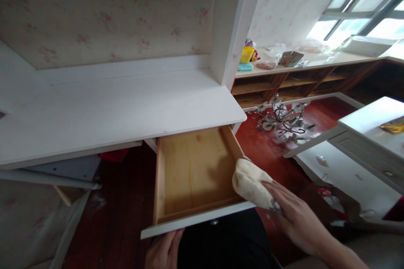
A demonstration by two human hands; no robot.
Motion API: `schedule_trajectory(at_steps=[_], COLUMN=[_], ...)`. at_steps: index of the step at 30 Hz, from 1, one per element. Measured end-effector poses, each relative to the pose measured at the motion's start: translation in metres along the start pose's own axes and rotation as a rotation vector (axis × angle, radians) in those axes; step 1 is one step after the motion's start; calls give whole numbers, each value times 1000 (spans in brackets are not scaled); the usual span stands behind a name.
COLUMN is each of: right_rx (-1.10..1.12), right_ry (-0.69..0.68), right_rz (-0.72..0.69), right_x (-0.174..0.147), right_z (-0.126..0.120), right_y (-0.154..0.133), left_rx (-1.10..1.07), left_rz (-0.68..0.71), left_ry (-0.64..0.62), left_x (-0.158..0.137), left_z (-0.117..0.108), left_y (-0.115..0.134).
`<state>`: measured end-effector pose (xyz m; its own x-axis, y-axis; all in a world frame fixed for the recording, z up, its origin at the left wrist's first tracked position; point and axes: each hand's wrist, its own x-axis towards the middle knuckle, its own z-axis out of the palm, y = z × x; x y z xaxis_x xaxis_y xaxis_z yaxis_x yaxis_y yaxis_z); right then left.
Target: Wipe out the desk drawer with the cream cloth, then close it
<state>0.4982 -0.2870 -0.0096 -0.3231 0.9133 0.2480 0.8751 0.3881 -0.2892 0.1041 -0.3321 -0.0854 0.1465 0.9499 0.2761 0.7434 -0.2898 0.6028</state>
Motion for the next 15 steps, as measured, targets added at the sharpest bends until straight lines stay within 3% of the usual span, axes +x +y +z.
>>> schedule_trajectory(at_steps=[4,10,13,15], right_rx=[-62,183,197,155], right_ry=[184,123,88,65], right_rz=[-93,-164,-250,-288], right_x=[16,71,98,114], right_z=[41,87,115,129], right_y=[-52,-160,-219,-249], left_rx=[-109,-119,-33,91], left_rz=[-174,-250,-259,-376], left_ry=[17,3,59,159], left_x=[13,24,45,65], left_z=[2,15,14,9], left_y=[1,8,29,46])
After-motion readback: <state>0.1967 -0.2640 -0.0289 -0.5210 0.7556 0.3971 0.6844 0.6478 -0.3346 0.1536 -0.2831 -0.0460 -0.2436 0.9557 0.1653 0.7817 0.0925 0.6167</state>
